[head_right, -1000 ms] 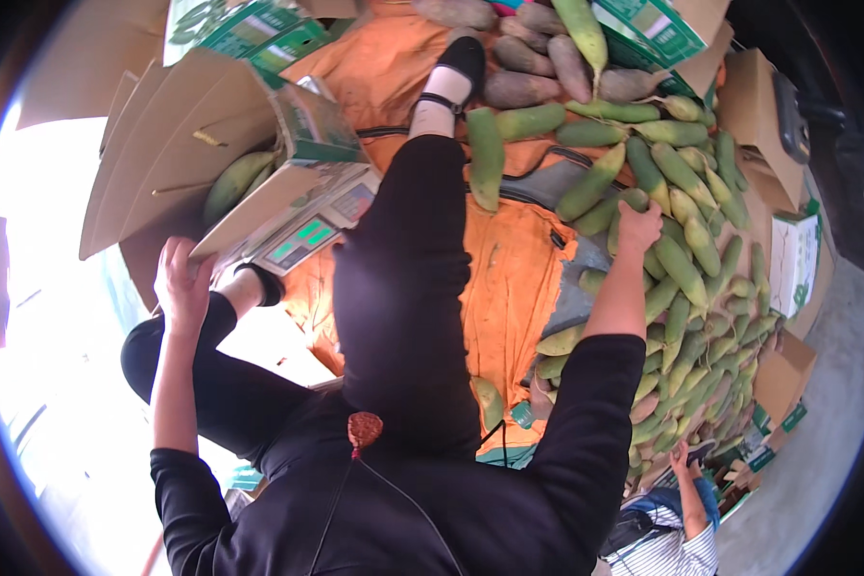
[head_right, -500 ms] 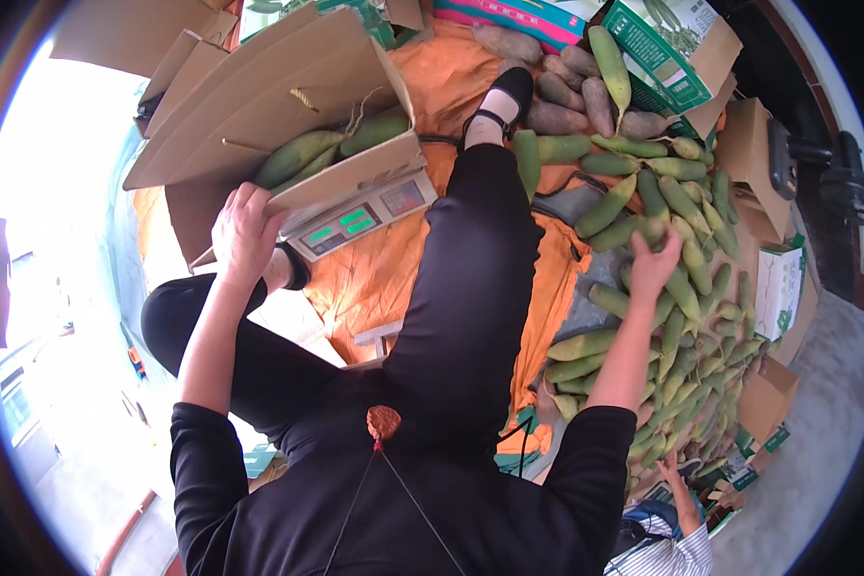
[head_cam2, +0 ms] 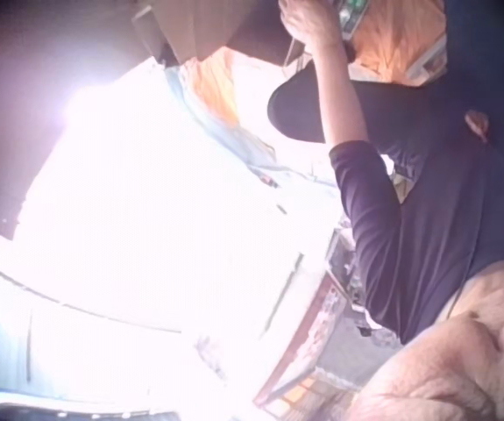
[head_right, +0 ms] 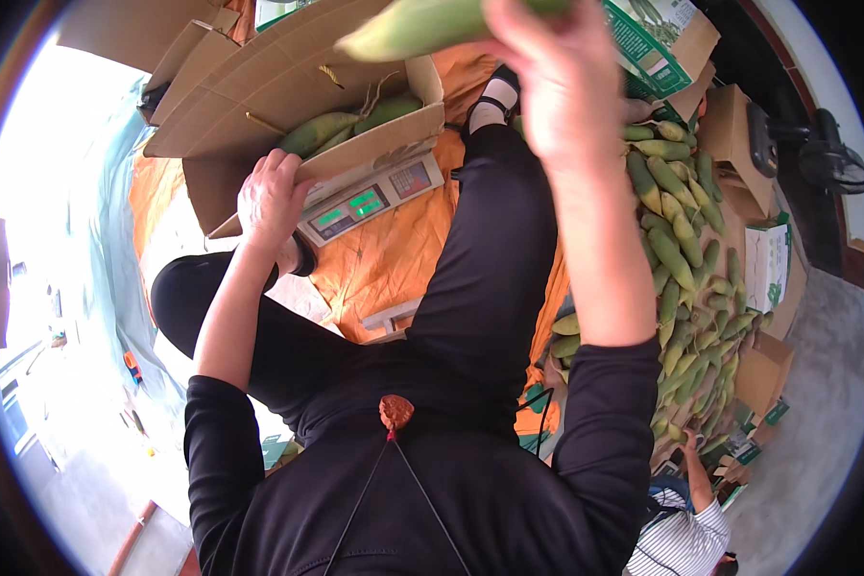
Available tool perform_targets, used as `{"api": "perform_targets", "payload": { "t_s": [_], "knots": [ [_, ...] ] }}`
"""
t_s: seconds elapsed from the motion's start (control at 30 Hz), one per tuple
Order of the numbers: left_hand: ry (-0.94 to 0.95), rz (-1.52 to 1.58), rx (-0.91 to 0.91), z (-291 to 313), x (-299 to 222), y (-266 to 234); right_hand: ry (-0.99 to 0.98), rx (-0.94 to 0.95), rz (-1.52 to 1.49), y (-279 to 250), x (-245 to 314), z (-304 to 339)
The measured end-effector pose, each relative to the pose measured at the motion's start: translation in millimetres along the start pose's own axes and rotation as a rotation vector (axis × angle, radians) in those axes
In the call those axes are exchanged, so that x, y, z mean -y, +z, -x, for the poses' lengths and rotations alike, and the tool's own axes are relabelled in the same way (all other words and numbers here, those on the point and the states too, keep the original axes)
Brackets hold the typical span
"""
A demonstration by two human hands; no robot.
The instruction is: Picking up ears of corn from the floor, placing them into a box on a digital scale to reach a target weight, and then setting the box aside.
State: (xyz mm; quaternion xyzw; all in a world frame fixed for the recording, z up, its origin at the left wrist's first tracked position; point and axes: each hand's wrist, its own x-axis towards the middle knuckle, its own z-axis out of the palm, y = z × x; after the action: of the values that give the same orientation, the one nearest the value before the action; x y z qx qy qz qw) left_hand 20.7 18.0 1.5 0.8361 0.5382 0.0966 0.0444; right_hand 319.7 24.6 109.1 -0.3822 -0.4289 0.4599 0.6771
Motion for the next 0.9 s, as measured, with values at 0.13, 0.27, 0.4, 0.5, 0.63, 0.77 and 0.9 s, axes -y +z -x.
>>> {"api": "perform_targets", "payload": {
  "t_s": [0.13, 0.27, 0.4, 0.5, 0.63, 0.77, 0.9],
  "knots": [
    [0.021, 0.001, -0.001, -1.9, -3.0, -2.6, 0.295, 0.061, 0.085, 35.1, -52.9, -6.5],
    [0.007, 0.014, 0.005, 1.5, 4.4, 1.1, 0.219, 0.153, 0.476, 24.5, -47.7, -4.5],
    [-0.002, -0.003, 0.032, 0.2, 0.2, -2.4, 0.105, 0.064, 0.460, -38.6, -41.1, 11.2],
    [-0.003, -0.008, 0.030, -0.4, 0.5, -0.6, 0.159, -0.144, 0.610, -96.6, -37.3, 39.0],
    [0.010, -0.011, 0.036, -1.2, 0.2, -1.8, 0.406, -0.370, 0.780, -183.0, -75.1, 109.7],
    [0.065, 0.058, 0.078, -0.2, 2.1, -8.7, 0.627, -0.420, 0.852, -239.1, -126.3, 213.0],
    [-0.018, 0.091, 0.120, 2.0, 7.2, -31.7, 0.836, -0.331, 0.960, -255.7, -158.5, 298.2]
  ]
}}
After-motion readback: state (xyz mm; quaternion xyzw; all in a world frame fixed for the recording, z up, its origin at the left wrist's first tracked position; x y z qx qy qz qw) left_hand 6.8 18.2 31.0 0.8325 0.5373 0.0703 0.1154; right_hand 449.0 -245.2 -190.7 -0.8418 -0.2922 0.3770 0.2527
